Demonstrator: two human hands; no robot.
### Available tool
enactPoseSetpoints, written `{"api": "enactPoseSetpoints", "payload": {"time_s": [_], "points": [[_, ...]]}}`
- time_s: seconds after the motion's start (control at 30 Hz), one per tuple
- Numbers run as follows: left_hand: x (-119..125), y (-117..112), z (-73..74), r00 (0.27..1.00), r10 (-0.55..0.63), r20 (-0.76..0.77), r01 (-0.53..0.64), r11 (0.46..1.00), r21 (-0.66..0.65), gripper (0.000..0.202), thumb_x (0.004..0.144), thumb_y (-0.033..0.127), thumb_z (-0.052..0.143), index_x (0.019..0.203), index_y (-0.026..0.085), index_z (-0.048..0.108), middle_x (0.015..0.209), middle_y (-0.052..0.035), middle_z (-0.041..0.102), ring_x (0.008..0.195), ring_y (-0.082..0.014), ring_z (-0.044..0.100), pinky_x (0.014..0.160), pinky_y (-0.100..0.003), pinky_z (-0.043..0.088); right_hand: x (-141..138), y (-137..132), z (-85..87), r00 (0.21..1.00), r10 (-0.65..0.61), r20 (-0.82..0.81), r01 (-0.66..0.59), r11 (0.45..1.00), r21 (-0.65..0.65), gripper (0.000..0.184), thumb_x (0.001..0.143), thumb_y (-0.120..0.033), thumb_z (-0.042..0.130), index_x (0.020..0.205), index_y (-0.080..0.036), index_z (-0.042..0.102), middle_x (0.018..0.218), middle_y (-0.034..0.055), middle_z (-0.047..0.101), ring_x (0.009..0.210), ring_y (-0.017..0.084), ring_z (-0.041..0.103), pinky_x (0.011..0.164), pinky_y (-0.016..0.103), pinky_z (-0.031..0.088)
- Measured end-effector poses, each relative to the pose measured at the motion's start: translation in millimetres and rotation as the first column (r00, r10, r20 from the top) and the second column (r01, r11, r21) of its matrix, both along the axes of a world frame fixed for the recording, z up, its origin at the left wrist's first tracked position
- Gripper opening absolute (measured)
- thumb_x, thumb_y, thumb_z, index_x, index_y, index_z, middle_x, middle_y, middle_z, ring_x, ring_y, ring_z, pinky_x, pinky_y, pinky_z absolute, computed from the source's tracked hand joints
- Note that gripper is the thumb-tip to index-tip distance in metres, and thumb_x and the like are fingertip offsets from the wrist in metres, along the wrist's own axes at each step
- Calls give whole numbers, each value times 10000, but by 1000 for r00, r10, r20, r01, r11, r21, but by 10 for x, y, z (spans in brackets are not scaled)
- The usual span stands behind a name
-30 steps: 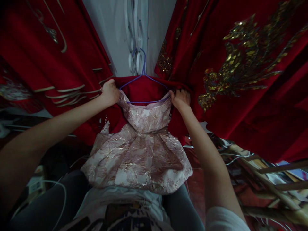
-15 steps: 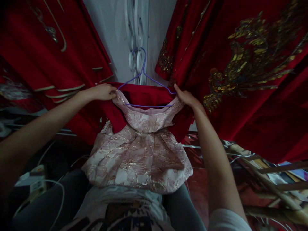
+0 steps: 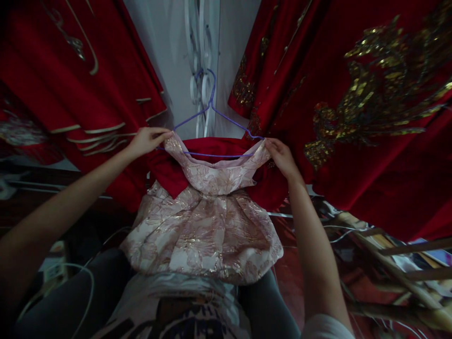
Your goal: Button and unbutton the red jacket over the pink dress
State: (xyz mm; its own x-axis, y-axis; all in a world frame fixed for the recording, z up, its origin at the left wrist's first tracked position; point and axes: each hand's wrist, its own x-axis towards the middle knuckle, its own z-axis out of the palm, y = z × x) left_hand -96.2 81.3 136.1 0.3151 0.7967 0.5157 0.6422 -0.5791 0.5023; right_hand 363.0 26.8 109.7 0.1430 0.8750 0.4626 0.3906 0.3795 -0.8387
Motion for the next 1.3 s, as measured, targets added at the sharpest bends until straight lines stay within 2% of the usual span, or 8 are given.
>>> {"api": "enactPoseSetpoints", "payload": {"time_s": [0.23, 0.37, 0.53, 0.7, 0.87, 1.0, 1.13, 1.3], "points": [[21, -115, -72, 969, 238, 64, -243, 966, 90, 566, 879, 594, 407, 1079, 157, 704, 999, -78, 739, 818, -200, 643, 690, -250, 453, 25, -80, -168, 993, -114, 6, 112, 983, 145, 456, 858, -542, 498, 1133, -216, 661, 1149, 92, 692, 1079, 239, 640, 941, 426, 506], [-159, -172, -223, 944, 321, -77, -315, 946, 78, 496, 882, 517, 409, 1013, 154, 720, 924, -91, 745, 759, -212, 649, 652, -268, 429, 141, -279, -509, 988, -143, -57, 144, 989, 17, 457, 829, -526, 552, 1168, -234, 649, 1229, 96, 657, 1092, 246, 645, 899, 419, 542], [-224, -361, -510, 933, 151, -328, -188, 978, -85, 414, 869, 461, 436, 929, 176, 730, 794, -88, 735, 694, -228, 655, 611, -288, 420, 48, -617, -893, 999, -27, 36, 33, 983, -183, 425, 834, -492, 580, 1169, -243, 652, 1134, 74, 706, 1032, 239, 674, 874, 397, 553], [380, -565, -444, 953, -145, -264, 159, 987, 30, 369, 927, 412, 396, 984, 200, 693, 975, -67, 713, 887, -196, 649, 813, -315, 474, -554, -835, -560, 916, 262, 304, -206, 957, -204, 302, 861, -447, 566, 1051, -253, 697, 1025, 40, 739, 938, 228, 698, 815, 348, 547], [1002, -384, -408, 930, -234, -282, 300, 929, 217, 301, 934, 344, 425, 910, 195, 685, 1258, -75, 611, 1172, -228, 513, 1063, -474, 359, -963, -833, 25, 817, 121, 563, -175, 984, 44, 247, 915, -354, 482, 1061, -284, 668, 1051, 13, 717, 968, 215, 671, 848, 351, 507], [1145, -317, -546, 921, -226, -318, 304, 926, 225, 281, 916, 328, 472, 842, 192, 707, 1327, -67, 581, 1201, -270, 436, 1042, -490, 362, -737, -558, 182, 800, -106, 590, -52, 968, 244, 185, 890, -229, 444, 954, -241, 618, 1010, 35, 701, 1105, 224, 615, 1083, 455, 345], [1046, -533, -608, 942, -156, -298, 244, 927, 284, 245, 910, 322, 502, 901, 234, 730, 1317, -31, 593, 1191, -276, 430, 1020, -512, 342, -227, -285, 76, 714, -388, 583, 187, 908, 376, 198, 833, -153, 389, 842, -229, 571, 926, 69, 687, 1069, 245, 606, 1156, 509, 193], [940, -738, -555, 939, -128, -320, 231, 922, 310, 242, 920, 324, 497, 953, 260, 728, 1315, -10, 596, 1181, -256, 436, 1012, -499, 335, 169, -220, -40, 592, -458, 663, 258, 887, 382, 164, 763, -128, 410, 769, -237, 533, 778, 52, 659, 856, 251, 625, 1153, 507, 181]]}}
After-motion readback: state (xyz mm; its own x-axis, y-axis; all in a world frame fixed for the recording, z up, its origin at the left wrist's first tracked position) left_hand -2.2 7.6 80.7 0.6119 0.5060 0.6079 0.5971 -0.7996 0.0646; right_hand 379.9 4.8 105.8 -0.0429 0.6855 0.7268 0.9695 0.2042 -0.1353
